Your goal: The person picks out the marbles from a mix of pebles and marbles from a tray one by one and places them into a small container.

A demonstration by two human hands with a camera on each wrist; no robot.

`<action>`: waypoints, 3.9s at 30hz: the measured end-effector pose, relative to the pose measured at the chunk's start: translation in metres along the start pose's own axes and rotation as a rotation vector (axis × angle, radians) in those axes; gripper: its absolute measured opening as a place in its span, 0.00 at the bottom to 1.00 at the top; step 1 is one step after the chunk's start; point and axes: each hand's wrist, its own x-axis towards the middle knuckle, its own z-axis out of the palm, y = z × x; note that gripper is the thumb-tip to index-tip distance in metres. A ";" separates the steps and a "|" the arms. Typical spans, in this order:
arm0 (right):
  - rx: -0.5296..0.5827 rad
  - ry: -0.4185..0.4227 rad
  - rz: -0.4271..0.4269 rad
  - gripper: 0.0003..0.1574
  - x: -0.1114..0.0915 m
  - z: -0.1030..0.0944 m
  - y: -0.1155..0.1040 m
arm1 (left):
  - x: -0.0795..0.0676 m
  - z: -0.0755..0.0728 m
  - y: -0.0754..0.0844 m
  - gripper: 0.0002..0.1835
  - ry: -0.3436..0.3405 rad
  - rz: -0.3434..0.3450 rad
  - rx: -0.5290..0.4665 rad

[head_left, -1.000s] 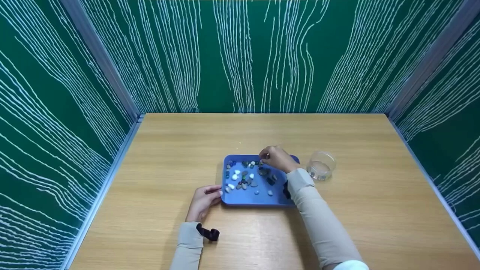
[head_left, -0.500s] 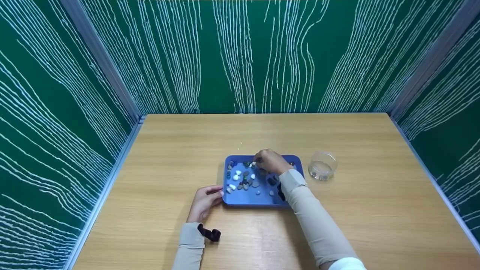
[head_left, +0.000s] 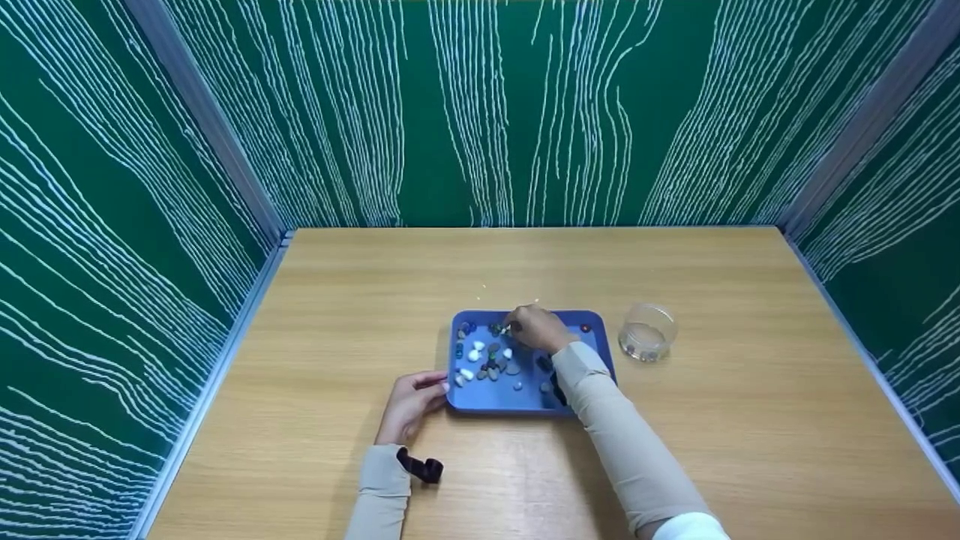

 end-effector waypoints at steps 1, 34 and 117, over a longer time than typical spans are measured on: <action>-0.004 0.001 -0.007 0.15 0.000 0.001 0.000 | 0.000 0.000 0.000 0.20 -0.001 0.002 -0.001; 0.010 0.047 0.010 0.07 -0.004 0.013 0.008 | -0.001 0.000 0.000 0.22 0.004 -0.011 0.016; 0.163 0.097 0.128 0.09 -0.068 -0.073 0.070 | 0.001 0.001 0.000 0.20 0.020 -0.012 0.032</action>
